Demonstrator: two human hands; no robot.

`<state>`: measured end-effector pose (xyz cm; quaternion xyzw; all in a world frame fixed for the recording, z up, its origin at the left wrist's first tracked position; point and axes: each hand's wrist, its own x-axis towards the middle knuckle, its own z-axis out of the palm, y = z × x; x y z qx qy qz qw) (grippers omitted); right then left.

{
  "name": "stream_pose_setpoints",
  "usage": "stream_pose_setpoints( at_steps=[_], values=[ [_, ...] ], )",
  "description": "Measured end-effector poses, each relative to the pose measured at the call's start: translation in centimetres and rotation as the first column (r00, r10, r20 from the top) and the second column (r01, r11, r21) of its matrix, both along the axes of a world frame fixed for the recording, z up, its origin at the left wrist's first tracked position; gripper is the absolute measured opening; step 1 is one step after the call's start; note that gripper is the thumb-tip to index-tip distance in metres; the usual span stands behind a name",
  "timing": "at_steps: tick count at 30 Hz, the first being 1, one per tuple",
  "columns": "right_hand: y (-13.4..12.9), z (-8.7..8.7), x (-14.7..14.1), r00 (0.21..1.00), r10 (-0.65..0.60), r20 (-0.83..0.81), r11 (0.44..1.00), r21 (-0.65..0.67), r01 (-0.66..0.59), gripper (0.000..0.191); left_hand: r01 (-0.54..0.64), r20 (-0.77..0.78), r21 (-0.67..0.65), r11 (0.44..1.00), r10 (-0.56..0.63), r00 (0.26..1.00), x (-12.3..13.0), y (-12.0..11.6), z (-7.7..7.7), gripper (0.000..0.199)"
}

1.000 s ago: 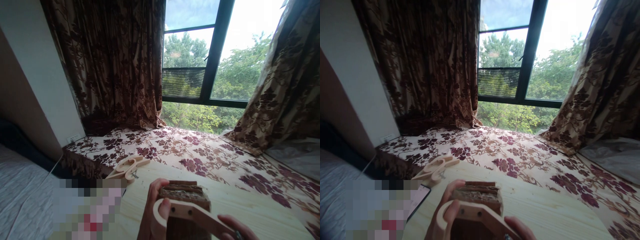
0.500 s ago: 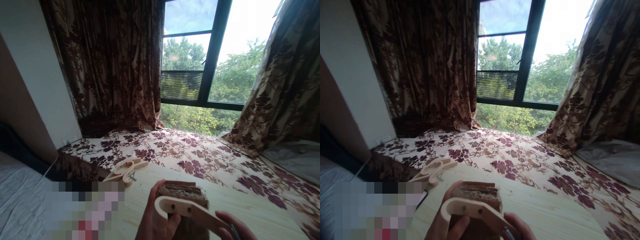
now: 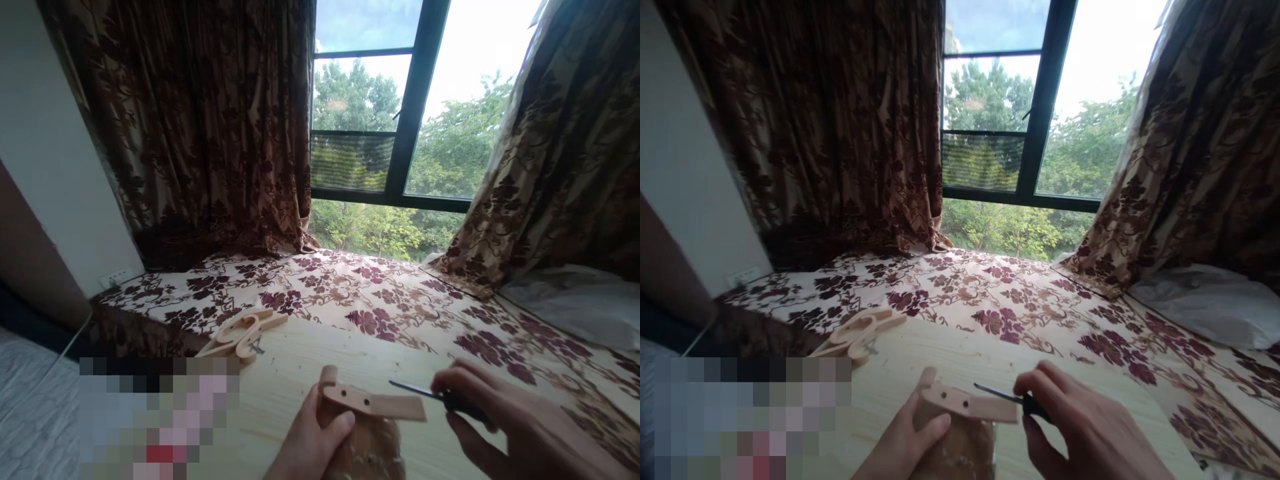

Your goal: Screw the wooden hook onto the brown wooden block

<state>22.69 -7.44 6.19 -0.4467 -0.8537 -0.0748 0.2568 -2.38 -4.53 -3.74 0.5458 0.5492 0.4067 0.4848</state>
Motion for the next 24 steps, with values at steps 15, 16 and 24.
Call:
stream_pose_setpoints(
  at_steps=[15, 16, 24],
  values=[
    [7.2, 3.0, -10.6, 0.728, 0.267, 0.631, 0.944, -0.322, -0.068, 0.011, -0.068, 0.345, 0.054, 0.996, 0.045, 0.938, -0.3, 1.8, -3.6, 0.063],
    [7.5, 3.0, -10.8, 0.718, 0.280, 0.638, 0.941, -0.329, -0.075, 0.011, -0.082, 0.353, 0.053, 0.995, 0.058, 0.934, -0.3, 1.9, -3.9, 0.061],
    [9.0, 3.2, -12.1, 0.644, 0.373, 0.668, 0.920, -0.354, -0.166, 0.015, -0.179, 0.255, 0.051, 0.983, 0.160, 0.954, -0.1, 2.1, -5.1, 0.061]
  ],
)
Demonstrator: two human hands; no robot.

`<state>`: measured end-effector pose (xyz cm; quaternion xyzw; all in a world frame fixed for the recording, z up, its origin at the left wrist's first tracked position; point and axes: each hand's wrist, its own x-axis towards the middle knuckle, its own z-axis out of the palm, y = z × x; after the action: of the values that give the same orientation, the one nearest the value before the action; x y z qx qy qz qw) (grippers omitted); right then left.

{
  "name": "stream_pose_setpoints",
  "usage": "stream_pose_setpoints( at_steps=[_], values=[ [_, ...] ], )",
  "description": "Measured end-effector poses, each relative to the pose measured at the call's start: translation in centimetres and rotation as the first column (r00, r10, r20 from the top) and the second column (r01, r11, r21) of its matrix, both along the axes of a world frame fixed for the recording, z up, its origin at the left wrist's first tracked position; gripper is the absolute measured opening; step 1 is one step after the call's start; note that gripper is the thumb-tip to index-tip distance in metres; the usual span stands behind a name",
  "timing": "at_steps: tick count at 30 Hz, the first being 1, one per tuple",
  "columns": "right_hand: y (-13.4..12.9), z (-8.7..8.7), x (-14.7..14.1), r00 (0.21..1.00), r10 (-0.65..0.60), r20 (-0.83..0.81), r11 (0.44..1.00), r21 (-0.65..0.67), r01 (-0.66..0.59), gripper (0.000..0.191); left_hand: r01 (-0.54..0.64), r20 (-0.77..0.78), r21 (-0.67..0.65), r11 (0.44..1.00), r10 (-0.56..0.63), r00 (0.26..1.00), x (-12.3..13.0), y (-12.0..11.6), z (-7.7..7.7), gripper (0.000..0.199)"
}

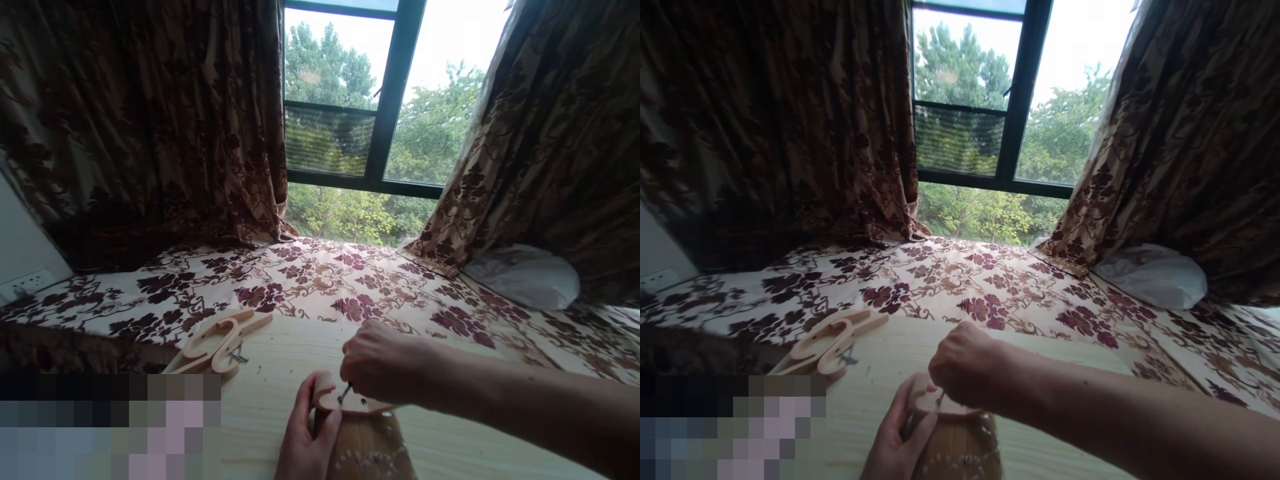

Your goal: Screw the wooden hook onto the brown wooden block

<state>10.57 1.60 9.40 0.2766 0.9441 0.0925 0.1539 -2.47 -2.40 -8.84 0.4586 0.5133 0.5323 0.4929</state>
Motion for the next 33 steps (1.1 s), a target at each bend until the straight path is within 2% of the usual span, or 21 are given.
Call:
stream_pose_setpoints(
  at_steps=[8, 13, 18, 21, 25, 29, 33],
  values=[
    [0.5, -0.5, -2.3, 0.992, 0.127, 0.019, 0.989, -0.079, -0.126, 0.016, -0.026, -0.070, 0.009, 1.000, 0.027, 0.997, 0.2, -0.1, 0.6, 0.057],
    [2.3, -0.6, -2.2, 0.996, 0.053, 0.067, 0.987, -0.158, -0.042, 0.006, -0.030, -0.098, 0.000, 1.000, 0.030, 0.995, 0.2, -0.3, 1.1, 0.059],
    [2.3, -0.7, -2.9, 0.996, -0.020, 0.092, 0.987, -0.156, 0.034, 0.010, -0.030, -0.115, -0.026, 0.999, 0.027, 0.993, 0.1, -0.3, 1.4, 0.062],
    [1.3, -0.4, -3.4, 0.998, -0.024, 0.066, 0.996, -0.084, 0.029, 0.013, -0.054, -0.132, -0.006, 0.999, 0.053, 0.990, 0.2, -0.2, 1.0, 0.061],
    [0.3, -0.3, -3.6, 1.000, 0.015, 0.027, 1.000, -0.014, -0.014, 0.021, -0.048, -0.151, 0.007, 0.999, 0.049, 0.987, 0.0, 0.1, -0.3, 0.063],
    [0.8, -0.3, -3.6, 0.997, 0.075, 0.031, 0.996, -0.048, -0.073, 0.022, 0.007, -0.138, -0.016, 1.000, -0.010, 0.990, -0.5, 0.3, -1.1, 0.067],
    [1.3, -0.2, -3.5, 0.992, 0.115, 0.055, 0.991, -0.075, -0.111, 0.023, 0.090, -0.131, -0.023, 0.996, -0.092, 0.987, -0.9, 0.3, -0.7, 0.065]
  ],
)
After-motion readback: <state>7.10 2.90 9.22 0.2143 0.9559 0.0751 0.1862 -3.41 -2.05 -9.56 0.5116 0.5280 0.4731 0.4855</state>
